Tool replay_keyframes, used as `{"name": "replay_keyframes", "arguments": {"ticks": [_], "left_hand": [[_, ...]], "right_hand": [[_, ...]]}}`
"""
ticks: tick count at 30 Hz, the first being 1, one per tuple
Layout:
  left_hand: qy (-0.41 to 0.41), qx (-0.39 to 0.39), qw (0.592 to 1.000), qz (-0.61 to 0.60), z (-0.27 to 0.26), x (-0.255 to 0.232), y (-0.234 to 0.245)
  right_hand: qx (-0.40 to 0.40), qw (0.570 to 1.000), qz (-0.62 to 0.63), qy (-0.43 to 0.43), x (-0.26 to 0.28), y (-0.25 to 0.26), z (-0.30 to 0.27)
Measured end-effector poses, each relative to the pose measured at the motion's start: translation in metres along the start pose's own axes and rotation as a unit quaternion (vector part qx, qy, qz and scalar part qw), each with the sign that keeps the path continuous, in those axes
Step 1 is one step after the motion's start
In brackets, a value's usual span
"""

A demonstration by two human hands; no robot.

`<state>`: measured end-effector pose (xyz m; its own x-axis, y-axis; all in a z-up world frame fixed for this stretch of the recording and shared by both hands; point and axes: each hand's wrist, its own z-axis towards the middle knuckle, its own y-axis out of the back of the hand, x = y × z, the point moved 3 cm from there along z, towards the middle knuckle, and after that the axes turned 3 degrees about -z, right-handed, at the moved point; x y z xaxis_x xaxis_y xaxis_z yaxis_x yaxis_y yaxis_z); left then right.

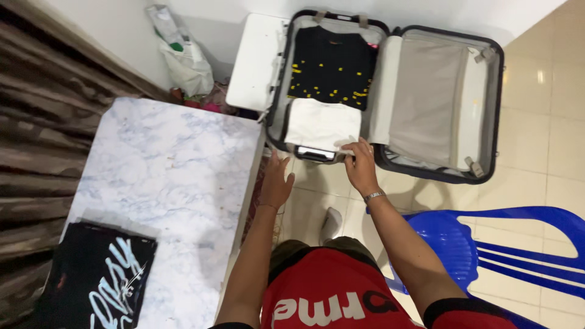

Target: The person folds shirts on a table and places them one by one into an open suitcase, smoothing each one down after placing it.

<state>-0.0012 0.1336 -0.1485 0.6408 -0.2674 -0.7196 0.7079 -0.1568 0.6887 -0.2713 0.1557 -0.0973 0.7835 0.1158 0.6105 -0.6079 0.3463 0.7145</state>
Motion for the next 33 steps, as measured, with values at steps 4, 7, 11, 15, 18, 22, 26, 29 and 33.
{"name": "replay_keyframes", "arguments": {"ticks": [4,7,11,15,18,22,26,29,33], "left_hand": [[-0.032,-0.108,0.993,-0.022,-0.045,0.038,0.051],[0.138,-0.076,0.985,-0.072,-0.099,0.081,0.093],[0.153,-0.174,0.972,-0.036,-0.177,0.141,0.157],[0.2,-0.279,0.939,-0.03,-0.258,0.183,0.207],[0.206,-0.356,0.911,0.017,-0.322,0.205,0.236],[0.248,-0.431,0.867,0.024,-0.404,0.218,0.25],[0.344,-0.511,0.786,-0.053,-0.474,0.23,0.242],[0.413,-0.558,0.72,-0.014,-0.511,0.256,0.22],[0.429,-0.586,0.681,-0.096,-0.535,0.29,0.203]], "right_hand": [[0.031,0.999,0.022,0.022,0.057,-0.029,-0.012],[0.085,0.991,0.087,0.05,0.11,-0.071,-0.024],[0.2,0.964,0.156,0.08,0.187,-0.133,-0.047],[0.282,0.933,0.176,0.137,0.266,-0.194,-0.066],[0.346,0.907,0.165,0.176,0.319,-0.237,-0.088],[0.436,0.855,0.161,0.23,0.36,-0.296,-0.121],[0.513,0.821,0.132,0.212,0.371,-0.37,-0.153],[0.459,0.822,0.181,0.284,0.391,-0.414,-0.169],[0.555,0.811,0.185,-0.011,0.404,-0.44,-0.185]]}}
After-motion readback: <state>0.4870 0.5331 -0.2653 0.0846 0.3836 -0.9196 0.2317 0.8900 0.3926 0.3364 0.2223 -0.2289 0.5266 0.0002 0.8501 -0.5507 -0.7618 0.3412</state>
